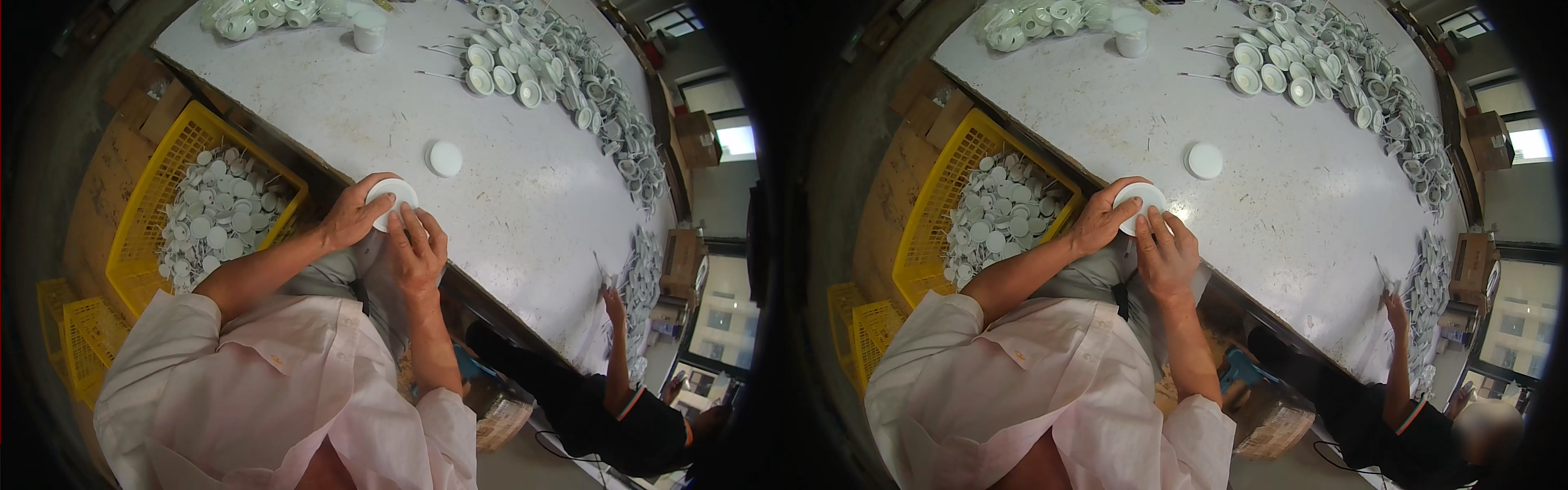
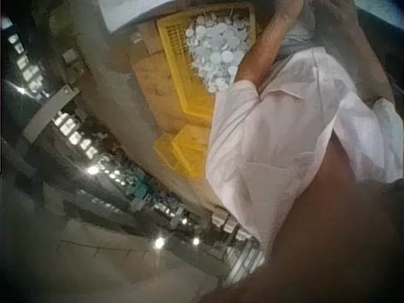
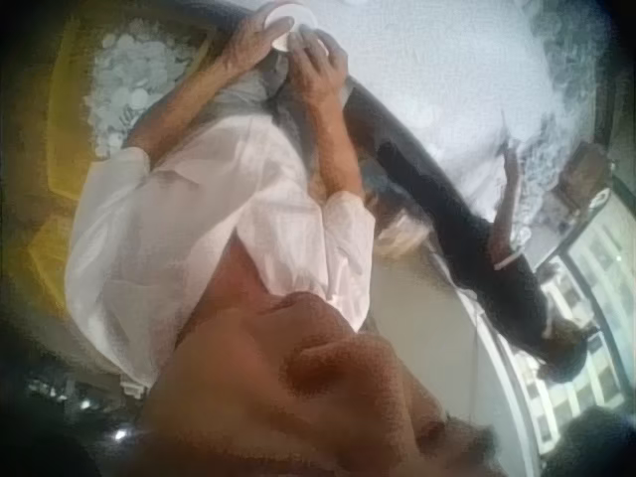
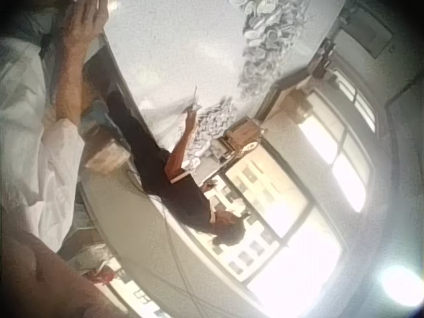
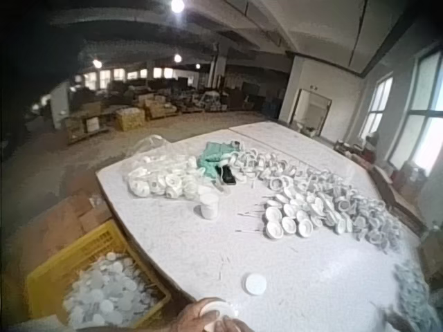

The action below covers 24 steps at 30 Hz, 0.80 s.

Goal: The person repeatedly takes lamp housings and circular diffuser discs, inserts the discs into the housings, and presses them into place by hand.

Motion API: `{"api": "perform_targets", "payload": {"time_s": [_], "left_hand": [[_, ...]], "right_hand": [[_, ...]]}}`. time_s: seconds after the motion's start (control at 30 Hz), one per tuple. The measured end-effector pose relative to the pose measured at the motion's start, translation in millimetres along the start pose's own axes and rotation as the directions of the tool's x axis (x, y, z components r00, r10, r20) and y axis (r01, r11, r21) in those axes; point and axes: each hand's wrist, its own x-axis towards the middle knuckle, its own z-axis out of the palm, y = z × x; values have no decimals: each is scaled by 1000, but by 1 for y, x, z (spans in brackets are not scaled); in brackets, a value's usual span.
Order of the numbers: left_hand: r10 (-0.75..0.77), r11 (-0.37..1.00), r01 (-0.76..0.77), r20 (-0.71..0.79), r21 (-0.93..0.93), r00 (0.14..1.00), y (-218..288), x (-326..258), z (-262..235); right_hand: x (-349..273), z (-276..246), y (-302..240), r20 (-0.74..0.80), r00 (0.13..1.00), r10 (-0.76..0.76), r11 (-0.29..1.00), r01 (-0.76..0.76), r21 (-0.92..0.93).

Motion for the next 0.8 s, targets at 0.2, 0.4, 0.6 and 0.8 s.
{"api": "perform_targets", "payload": {"time_s": [0.2, 0.4, 0.6, 0.8], "left_hand": [[33, 999, -34, 25, 42, 999, 5, 1, 2], [-103, 951, 95, -11, -294, 995, -13, 2, -10], [-125, 989, 92, -324, -116, 938, -31, -29, -85], [-292, 914, 402, -584, 64, 757, -89, -69, -179]], "right_hand": [[-5, 0, 2, 2, 999, -38, 999, 38, -20], [3, -15, 6, 153, 984, 86, 979, -112, 169], [-38, -63, 148, -201, 894, 400, 872, -439, -216], [-102, -154, 319, -365, 605, 708, 408, -772, -488]]}}
